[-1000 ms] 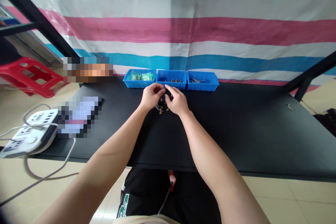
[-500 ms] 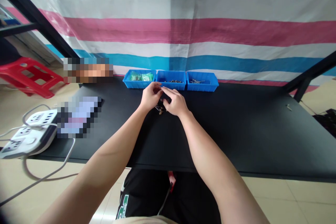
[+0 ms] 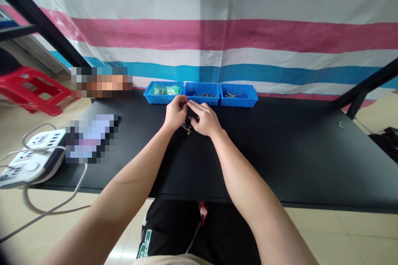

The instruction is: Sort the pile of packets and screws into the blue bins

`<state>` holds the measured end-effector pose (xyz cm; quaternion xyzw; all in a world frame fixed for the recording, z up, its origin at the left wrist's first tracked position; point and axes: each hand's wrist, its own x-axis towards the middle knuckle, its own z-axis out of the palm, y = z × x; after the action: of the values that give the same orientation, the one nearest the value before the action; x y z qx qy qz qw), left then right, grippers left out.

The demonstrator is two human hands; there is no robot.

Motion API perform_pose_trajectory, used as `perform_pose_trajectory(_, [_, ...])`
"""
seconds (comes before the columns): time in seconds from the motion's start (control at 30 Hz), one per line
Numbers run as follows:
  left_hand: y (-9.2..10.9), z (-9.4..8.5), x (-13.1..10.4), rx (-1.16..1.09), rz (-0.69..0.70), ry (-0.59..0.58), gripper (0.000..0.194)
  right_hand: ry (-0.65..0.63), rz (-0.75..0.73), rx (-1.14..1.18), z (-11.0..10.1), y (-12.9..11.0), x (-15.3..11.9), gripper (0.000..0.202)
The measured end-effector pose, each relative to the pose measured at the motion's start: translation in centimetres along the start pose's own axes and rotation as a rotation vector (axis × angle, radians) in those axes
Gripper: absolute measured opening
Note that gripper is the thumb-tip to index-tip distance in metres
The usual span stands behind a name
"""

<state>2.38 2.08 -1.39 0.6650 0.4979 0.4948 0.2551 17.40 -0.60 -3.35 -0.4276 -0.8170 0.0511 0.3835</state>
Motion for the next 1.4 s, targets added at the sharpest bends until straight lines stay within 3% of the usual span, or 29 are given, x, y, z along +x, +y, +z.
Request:
perform_pose_trajectory(0.13, [-0.2, 0.0, 0.0, 0.043, 0.011, 0.04, 0.029, -0.013, 0.05, -0.068, -0.2, 0.0, 0.1, 0.063])
perform_pose_trajectory(0.4, [-0.3, -0.2, 0.0, 0.147, -0.005, 0.059, 0.026, 0.073, 0.345, -0.279, -0.1, 0.8, 0.0, 0.076])
perform_pose_trajectory(0.77, [0.2, -0.4, -0.1, 0.233, 0.007, 0.0, 0.018, 0.064, 0.433, -0.306, -0.1, 0.6, 0.3, 0.073])
perform_pose_trajectory(0.9, [0.2, -0.3, -0.1, 0.228, 0.012, 0.0, 0.018, 0.072, 0.386, -0.282, 0.1, 0.4, 0.4, 0.071])
perform_pose_trajectory(1.4, [0.1, -0.1, -0.2, 0.228, 0.041, -0.02, 0.019, -0.106, 0.277, -0.271, 0.2, -0.2, 0.8, 0.073])
